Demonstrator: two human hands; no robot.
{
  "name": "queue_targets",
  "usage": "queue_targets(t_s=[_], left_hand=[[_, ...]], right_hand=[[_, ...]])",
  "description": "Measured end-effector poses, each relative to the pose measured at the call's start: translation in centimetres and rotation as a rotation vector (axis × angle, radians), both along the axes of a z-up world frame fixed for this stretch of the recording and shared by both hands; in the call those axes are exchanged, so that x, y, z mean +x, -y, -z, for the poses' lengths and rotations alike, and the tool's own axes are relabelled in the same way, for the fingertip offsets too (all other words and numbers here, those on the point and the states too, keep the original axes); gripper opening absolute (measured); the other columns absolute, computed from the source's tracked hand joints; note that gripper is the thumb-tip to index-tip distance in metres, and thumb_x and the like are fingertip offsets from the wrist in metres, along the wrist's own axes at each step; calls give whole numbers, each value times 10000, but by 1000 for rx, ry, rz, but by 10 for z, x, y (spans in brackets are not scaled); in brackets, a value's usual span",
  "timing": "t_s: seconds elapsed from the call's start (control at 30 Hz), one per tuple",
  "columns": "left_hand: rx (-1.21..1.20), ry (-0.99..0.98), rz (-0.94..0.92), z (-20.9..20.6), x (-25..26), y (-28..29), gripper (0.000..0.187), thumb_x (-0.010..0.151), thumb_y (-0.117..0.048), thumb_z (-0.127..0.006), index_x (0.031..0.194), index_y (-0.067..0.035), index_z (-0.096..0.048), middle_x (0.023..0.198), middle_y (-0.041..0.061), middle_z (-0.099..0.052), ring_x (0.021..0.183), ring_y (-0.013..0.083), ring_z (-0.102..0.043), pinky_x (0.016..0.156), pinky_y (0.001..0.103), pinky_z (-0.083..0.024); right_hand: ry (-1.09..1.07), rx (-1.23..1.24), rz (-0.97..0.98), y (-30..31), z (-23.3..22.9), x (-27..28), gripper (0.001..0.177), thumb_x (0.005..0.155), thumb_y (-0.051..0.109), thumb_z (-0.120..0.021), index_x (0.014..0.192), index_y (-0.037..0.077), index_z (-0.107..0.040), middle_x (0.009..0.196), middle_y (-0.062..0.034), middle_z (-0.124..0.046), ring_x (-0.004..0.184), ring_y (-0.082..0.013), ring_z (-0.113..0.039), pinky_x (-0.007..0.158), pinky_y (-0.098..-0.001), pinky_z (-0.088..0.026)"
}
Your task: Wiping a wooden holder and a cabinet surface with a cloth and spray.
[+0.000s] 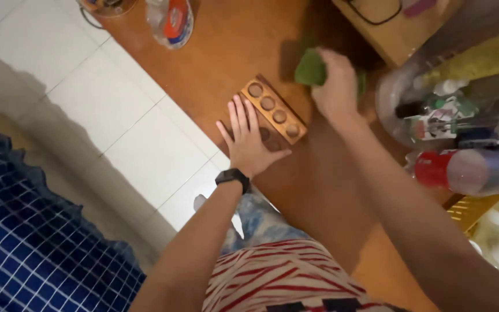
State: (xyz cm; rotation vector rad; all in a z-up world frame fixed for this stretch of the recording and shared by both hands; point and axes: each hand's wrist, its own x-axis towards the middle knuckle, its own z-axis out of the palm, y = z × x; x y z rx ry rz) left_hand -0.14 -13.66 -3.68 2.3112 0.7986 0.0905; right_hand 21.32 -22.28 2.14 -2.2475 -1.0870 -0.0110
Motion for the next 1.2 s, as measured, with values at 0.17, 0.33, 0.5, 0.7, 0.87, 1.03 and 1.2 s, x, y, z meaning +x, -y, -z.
queue_targets(t_s=[0.17, 0.33, 0.5, 0.7, 0.87, 1.03, 1.2], left_hand=[[75, -7, 45, 5, 35, -36, 1566, 556, -777, -844, 1590, 58, -14, 1684, 252, 78, 1577, 386, 81, 1166, 754, 17], [119, 18, 105, 10, 65, -51, 1561, 578, -811, -814, 1598, 55, -9, 1685, 259, 75, 1573, 402, 87, 1165, 748, 13], [86, 33, 90, 16, 100, -48, 1556, 596, -815, -819, 1595, 58, -4, 1677, 268, 98, 1565, 420, 107, 1171, 741, 18], [57, 67, 86, 10, 145, -28, 1555, 605, -796, -834, 1589, 74, -1, 1667, 283, 92, 1552, 427, 96, 1197, 689, -5], [164, 53, 45, 11, 184, -11, 1560, 590, -822, -792, 1590, 81, -7, 1678, 290, 47, 1571, 419, 66, 1242, 628, -29], [126, 10, 131, 9, 212, -4, 1570, 612, -865, -747, 1564, 114, 28, 1652, 333, 69, 1552, 442, 90, 1225, 621, 24], [38, -64, 173, -7, 217, -2, 1535, 657, -877, -702, 1565, 105, 52, 1650, 328, 111, 1553, 429, 122, 1215, 634, 54]], right_hand=[[-30, -156, -50, 40, 55, -23, 627, 754, -110, -652, 1366, 15, -603, 1554, -226, -460, 1448, -471, -354, 1165, -635, -269], [-190, -171, 92, 81, 35, -81, 765, 657, -166, -571, 1396, 31, -572, 1615, -172, -393, 1530, -436, -243, 1215, -647, -164], [-252, -55, 237, 100, 44, -105, 663, 719, -148, -588, 1347, 64, -621, 1561, -102, -517, 1531, -391, -348, 1242, -596, -215], [-314, 225, 588, 74, 45, -95, 522, 891, -21, -633, 1399, 13, -519, 1289, -200, -672, 1219, -326, -669, 1030, -400, -504], [-374, 313, 765, 57, 30, -95, 413, 914, 14, -628, 1325, 23, -601, 1084, -164, -740, 1004, -274, -715, 864, -358, -549], [-383, 401, 808, 50, 39, -93, 403, 908, 3, -610, 1310, 20, -591, 1063, -113, -740, 984, -191, -699, 847, -325, -543], [-271, 540, 1045, 34, 51, -81, 370, 964, 6, -623, 1331, 23, -581, 1031, -131, -699, 940, -223, -665, 814, -338, -546]])
